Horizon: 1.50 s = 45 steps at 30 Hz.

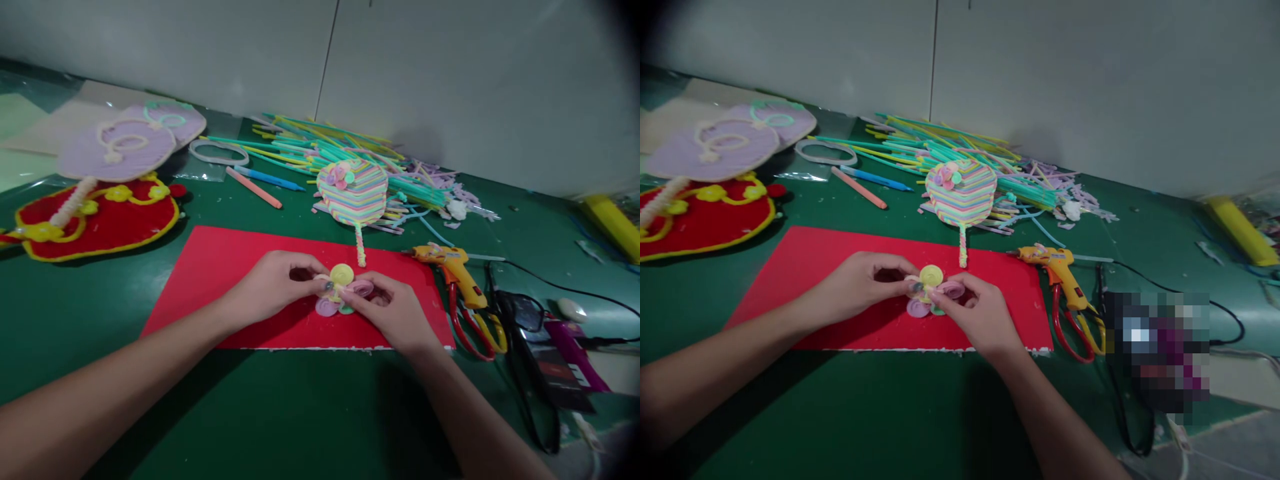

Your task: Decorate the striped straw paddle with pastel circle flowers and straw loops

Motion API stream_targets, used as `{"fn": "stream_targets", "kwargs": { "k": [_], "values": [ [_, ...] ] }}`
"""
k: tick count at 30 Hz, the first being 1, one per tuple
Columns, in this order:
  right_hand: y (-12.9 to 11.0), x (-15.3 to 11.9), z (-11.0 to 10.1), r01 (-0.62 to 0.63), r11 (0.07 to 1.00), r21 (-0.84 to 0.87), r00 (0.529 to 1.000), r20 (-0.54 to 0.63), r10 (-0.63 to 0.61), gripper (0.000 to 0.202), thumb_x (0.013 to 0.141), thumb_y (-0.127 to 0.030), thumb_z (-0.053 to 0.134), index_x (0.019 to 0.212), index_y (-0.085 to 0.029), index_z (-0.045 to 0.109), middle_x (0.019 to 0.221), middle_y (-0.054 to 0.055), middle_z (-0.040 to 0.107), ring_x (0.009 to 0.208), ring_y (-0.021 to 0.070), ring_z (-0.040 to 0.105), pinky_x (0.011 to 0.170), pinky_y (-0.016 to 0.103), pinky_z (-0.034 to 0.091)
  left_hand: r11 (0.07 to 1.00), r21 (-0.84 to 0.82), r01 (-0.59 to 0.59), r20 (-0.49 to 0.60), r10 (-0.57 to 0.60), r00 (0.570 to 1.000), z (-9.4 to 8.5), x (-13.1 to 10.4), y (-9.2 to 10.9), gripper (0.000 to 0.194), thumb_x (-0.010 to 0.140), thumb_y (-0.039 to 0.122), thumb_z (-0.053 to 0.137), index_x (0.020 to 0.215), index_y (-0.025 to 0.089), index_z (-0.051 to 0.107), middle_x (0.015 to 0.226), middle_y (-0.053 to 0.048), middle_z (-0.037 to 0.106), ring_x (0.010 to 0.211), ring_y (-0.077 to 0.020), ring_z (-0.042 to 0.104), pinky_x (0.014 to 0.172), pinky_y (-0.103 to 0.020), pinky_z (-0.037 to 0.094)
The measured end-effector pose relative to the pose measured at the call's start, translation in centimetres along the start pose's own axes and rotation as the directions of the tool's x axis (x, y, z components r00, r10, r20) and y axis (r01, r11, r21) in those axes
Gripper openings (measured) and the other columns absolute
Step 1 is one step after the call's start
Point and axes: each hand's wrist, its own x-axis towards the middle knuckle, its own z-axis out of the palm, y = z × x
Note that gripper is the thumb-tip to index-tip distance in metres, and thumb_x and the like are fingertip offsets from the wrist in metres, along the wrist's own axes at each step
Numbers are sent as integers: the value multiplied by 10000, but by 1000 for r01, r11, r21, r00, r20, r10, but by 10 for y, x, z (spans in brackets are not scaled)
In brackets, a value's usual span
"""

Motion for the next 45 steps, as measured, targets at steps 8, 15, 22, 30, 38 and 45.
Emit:
{"fn": "stream_targets", "kwargs": {
  "k": [8, 15, 22, 30, 38, 45],
  "values": [
    [-2, 1, 1, 66, 997, -48, 998, 0, -66, 231, 686, -397, 638, 703, -167, 624, 716, 24, 580, 621, 122, 515, 526, 228, 403, 1000, -24, -7, 11, 7, 1000, 1, 1, -1, 264, 713, 407, 571, 832, 182, 640, 793, -18, 669, 738, -146, 608, 667, -248, 460],
    [-3, 1, -1, 38, 999, -32, 998, 47, -36, 253, 687, -403, 638, 765, -162, 651, 737, 28, 611, 684, 145, 552, 595, 246, 429, 999, -49, -20, 0, 20, 1000, 4, 3, 0, 287, 707, 386, 589, 900, 175, 611, 774, -19, 651, 721, -140, 603, 668, -257, 466],
    [-2, 2, -4, 49, 999, -7, 993, 108, -48, 257, 700, -391, 630, 807, -160, 660, 778, 28, 619, 701, 142, 554, 600, 242, 422, 998, -63, -27, 21, 29, 999, 4, 3, 0, 303, 703, 380, 606, 926, 175, 601, 765, -15, 646, 717, -138, 600, 668, -257, 468],
    [-1, 2, -2, 81, 997, -13, 994, 74, -80, 202, 685, -369, 641, 699, -167, 650, 740, 17, 595, 662, 129, 539, 580, 240, 422, 998, -53, -42, 22, 43, 999, 4, 3, -2, 288, 710, 383, 599, 923, 189, 607, 780, -11, 650, 712, -129, 599, 661, -245, 467],
    [-3, 1, 1, 48, 998, 41, 998, 42, -50, 189, 679, -343, 650, 716, -158, 637, 730, 12, 567, 677, 128, 542, 579, 234, 429, 996, -67, -54, 32, 56, 998, 4, 1, 2, 296, 727, 398, 580, 925, 181, 611, 811, -28, 656, 753, -144, 606, 684, -258, 473],
    [-1, 1, 0, -14, 996, 93, 1000, 4, 14, 254, 651, -376, 663, 785, -160, 658, 723, 20, 592, 676, 138, 559, 590, 249, 456, 996, -76, -45, -9, 45, 999, 4, 2, 3, 290, 749, 386, 560, 945, 175, 599, 921, -51, 657, 834, -157, 611, 728, -268, 489]
  ]
}}
